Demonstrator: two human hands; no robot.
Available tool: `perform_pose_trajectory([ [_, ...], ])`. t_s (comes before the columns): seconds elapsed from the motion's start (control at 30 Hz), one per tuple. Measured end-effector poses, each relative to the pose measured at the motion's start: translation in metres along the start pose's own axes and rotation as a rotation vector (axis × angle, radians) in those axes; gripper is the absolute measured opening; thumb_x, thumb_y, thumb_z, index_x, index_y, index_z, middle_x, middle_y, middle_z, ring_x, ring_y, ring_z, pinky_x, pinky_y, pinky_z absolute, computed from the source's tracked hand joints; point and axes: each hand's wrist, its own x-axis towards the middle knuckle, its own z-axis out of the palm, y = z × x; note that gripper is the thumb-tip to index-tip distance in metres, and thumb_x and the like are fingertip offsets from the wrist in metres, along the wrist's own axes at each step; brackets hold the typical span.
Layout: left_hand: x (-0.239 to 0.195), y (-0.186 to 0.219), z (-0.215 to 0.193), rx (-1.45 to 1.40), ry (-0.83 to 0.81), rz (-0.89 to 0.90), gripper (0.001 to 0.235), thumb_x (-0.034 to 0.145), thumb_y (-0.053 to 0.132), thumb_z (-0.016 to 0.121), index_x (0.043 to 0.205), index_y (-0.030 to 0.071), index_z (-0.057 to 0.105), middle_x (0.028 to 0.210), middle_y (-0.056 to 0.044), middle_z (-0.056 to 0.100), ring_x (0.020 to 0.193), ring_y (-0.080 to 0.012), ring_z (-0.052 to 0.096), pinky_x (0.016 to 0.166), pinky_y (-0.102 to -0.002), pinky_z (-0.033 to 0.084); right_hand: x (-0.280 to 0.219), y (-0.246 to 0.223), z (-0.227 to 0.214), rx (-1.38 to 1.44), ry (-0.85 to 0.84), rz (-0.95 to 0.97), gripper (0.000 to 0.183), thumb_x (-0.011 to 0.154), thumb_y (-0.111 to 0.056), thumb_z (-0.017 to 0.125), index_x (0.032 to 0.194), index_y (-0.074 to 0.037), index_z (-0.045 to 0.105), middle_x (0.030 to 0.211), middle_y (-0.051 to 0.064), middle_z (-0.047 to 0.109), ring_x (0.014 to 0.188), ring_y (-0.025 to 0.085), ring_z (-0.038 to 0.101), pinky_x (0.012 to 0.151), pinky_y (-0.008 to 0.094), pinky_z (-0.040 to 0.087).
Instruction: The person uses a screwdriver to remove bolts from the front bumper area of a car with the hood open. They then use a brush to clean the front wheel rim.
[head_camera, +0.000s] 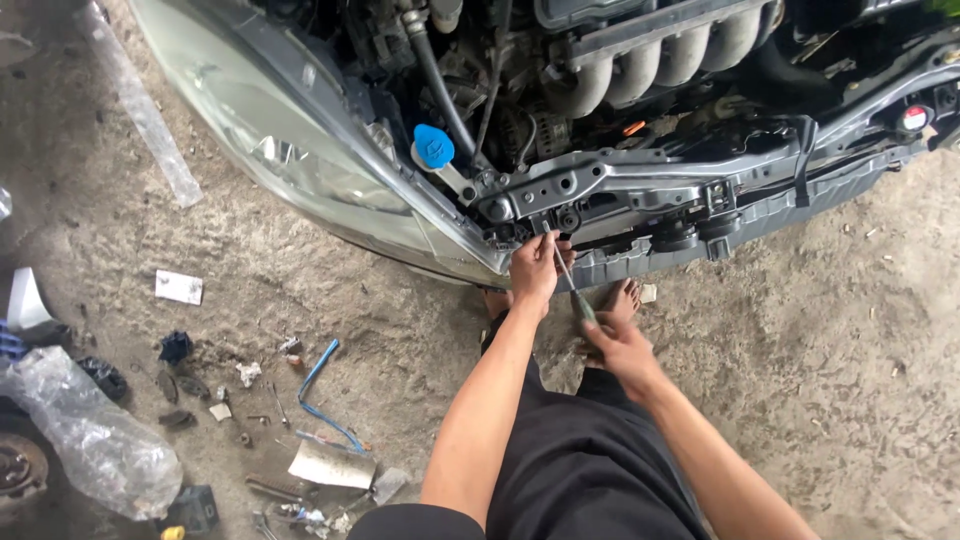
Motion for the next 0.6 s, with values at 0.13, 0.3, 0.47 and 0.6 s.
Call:
perform_pose_trajectory([
  [0.13,0.011,-0.009,0.002,0.073,0.049,-0.002,0.031,0.107,0.023,0.058,0.123,-0.001,0.068,0.098,-0.022,0.076,0.075,-0.0263,0.078,0.065,-0.032,0.069,0.035,0.028,0.002,0.018,-0.044,-0.008,0.045,0.101,-0.021,0.068,0.137,0.004,0.056,0.103,0.022,0.066,0.082,0.032,0.072,0.065,0.042,0.063],
  [0.3,0.022,-0.016,-0.009,0.117,0.126,0.036,0.03,0.109,0.022,0.054,0.12,-0.001,0.068,0.098,-0.02,0.076,0.077,-0.0245,0.078,0.066,-0.031,0.068,0.046,0.022,-0.001,-0.098,-0.124,-0.009,0.049,0.099,-0.021,0.071,0.138,0.005,0.055,0.104,0.024,0.069,0.087,0.032,0.074,0.071,0.044,0.064],
  [0.47,0.022,-0.011,-0.01,0.132,0.126,0.031,0.031,0.109,0.023,0.053,0.118,-0.002,0.069,0.098,-0.021,0.076,0.077,-0.0253,0.078,0.068,-0.031,0.068,0.048,0.02,0.004,-0.088,-0.125,-0.003,0.046,0.099,-0.021,0.071,0.134,0.006,0.059,0.103,0.024,0.068,0.09,0.032,0.073,0.072,0.04,0.064],
  [0.6,0.019,-0.007,-0.008,0.136,0.155,0.026,0.033,0.108,0.024,0.054,0.119,-0.004,0.068,0.1,-0.023,0.076,0.079,-0.0253,0.078,0.07,-0.032,0.068,0.029,-0.002,0.01,-0.095,-0.131,0.025,0.049,0.1,-0.02,0.068,0.138,0.008,0.055,0.11,0.027,0.066,0.097,0.033,0.072,0.076,0.04,0.064],
])
